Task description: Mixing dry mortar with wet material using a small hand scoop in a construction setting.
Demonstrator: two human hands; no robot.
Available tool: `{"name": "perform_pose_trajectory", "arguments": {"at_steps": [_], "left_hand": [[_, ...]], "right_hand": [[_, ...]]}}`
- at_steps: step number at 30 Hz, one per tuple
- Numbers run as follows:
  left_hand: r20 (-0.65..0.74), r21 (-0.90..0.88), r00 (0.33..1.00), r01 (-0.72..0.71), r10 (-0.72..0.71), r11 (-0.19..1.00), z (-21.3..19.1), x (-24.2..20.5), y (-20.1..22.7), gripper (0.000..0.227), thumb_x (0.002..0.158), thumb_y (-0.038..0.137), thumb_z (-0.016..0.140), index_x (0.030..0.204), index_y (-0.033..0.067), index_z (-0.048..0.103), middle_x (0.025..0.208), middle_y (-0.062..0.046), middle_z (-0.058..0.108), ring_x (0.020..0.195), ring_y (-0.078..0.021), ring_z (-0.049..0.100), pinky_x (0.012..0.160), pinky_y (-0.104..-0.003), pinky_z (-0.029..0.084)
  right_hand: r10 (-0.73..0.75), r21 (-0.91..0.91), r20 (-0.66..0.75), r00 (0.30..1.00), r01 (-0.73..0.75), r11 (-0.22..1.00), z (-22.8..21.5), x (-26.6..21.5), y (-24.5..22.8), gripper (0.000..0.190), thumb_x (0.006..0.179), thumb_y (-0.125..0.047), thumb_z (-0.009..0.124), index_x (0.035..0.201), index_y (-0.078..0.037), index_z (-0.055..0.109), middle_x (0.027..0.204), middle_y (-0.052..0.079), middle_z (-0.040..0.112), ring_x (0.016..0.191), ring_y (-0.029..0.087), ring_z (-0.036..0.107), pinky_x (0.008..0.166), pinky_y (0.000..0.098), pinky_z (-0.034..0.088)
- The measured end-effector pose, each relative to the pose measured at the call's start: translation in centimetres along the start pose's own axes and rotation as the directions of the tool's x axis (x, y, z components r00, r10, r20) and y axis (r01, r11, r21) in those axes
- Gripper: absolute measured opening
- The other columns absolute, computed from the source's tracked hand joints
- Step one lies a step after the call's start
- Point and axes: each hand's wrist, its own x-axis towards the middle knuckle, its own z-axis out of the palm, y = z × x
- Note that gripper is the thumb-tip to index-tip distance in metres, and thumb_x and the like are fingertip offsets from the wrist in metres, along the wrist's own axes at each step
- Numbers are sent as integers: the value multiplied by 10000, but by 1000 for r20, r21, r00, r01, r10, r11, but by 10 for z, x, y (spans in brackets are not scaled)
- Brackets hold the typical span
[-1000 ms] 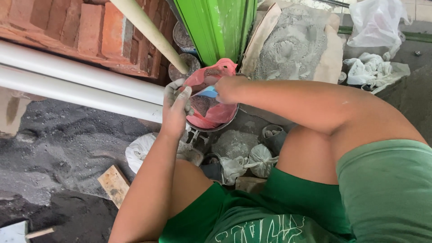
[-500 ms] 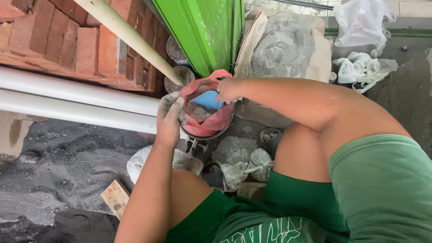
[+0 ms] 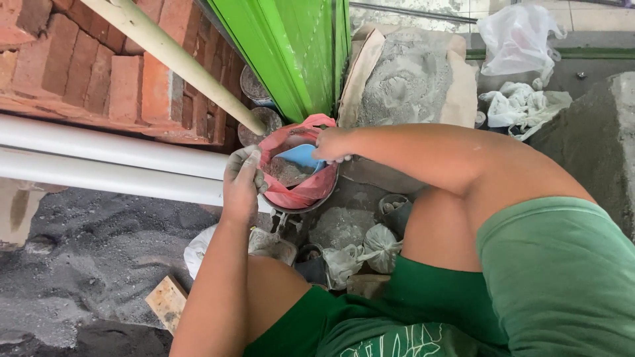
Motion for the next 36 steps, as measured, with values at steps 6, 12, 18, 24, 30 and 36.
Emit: {"name": "perform_pose_trajectory", "arguments": {"at_steps": [6,12,18,24,30,36], "left_hand": [[-2,62,1000,11,-11,998,3,-1,7,298,1017,259,642,1197,25,603,689,-3,405,532,-99,491,449,-227,463],[-11,99,999,48,-47,994,5,0,10,304,1009,295,661,1167,39,616,628,-32,461,526,-116,537,456,-245,496],[-54,83,995,93,-89,992,5,4,5,284,1005,319,644,1154,78,625,657,-86,563,560,-154,628,508,-259,583],[-30,-15,988,150,-150,989,2,-2,16,511,992,366,663,1378,72,505,996,-115,668,797,-193,738,708,-375,686],[-21,-34,988,152,-153,988,6,-13,34,661,996,297,659,1479,-49,369,1215,-156,686,912,-226,762,834,-397,694],[-159,-100,961,211,-225,972,6,-10,33,685,879,190,762,1466,65,431,1003,-65,634,785,-124,709,695,-281,610]], "right_hand": [[34,178,-51,998,-24,984,-34,-52,-7,385,917,-372,595,1003,-17,718,774,135,706,433,217,535,330,364,423],[-4,331,-7,1000,6,944,-56,-98,-8,460,904,-346,623,1130,54,634,712,120,613,406,136,511,267,256,379],[31,318,13,999,-33,948,-86,-143,-19,367,885,-331,628,879,34,666,663,114,611,389,157,495,261,259,378],[-2,276,-17,1000,7,961,-107,-193,-28,366,930,-355,637,875,6,630,662,95,569,397,111,446,287,230,360],[18,262,-60,998,-1,965,-128,-217,-4,367,972,-369,630,861,-19,642,651,87,569,419,120,447,317,243,363],[214,136,-140,967,-195,971,-157,-269,11,375,1008,-333,545,752,-66,607,627,94,509,514,195,306,534,389,268]]}}
